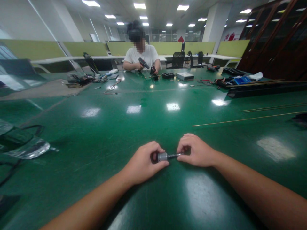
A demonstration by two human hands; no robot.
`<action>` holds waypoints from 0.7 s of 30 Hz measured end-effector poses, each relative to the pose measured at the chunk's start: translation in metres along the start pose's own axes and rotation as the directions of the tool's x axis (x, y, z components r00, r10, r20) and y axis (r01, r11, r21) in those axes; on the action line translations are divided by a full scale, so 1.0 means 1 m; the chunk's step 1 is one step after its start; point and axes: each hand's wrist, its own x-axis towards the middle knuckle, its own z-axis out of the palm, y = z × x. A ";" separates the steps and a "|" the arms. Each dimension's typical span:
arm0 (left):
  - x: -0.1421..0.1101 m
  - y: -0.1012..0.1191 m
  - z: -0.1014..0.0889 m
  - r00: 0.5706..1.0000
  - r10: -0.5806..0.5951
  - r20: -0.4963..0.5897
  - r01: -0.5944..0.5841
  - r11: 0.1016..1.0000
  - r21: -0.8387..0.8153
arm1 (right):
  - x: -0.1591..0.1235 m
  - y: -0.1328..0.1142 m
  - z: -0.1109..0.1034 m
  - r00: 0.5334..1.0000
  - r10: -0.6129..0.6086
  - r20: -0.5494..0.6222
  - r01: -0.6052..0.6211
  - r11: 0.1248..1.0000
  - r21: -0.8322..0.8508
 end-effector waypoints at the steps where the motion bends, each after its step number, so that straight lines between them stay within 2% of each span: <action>1: 0.000 0.000 0.000 1.000 0.000 0.001 0.000 1.000 -0.001 | 0.000 0.001 -0.001 1.000 0.002 0.006 -0.002 1.000 0.003; 21: 0.000 -0.002 0.001 1.000 0.007 -0.001 -0.007 1.000 0.015 | 0.000 0.015 -0.018 0.992 0.008 0.123 -0.025 0.990 0.139</action>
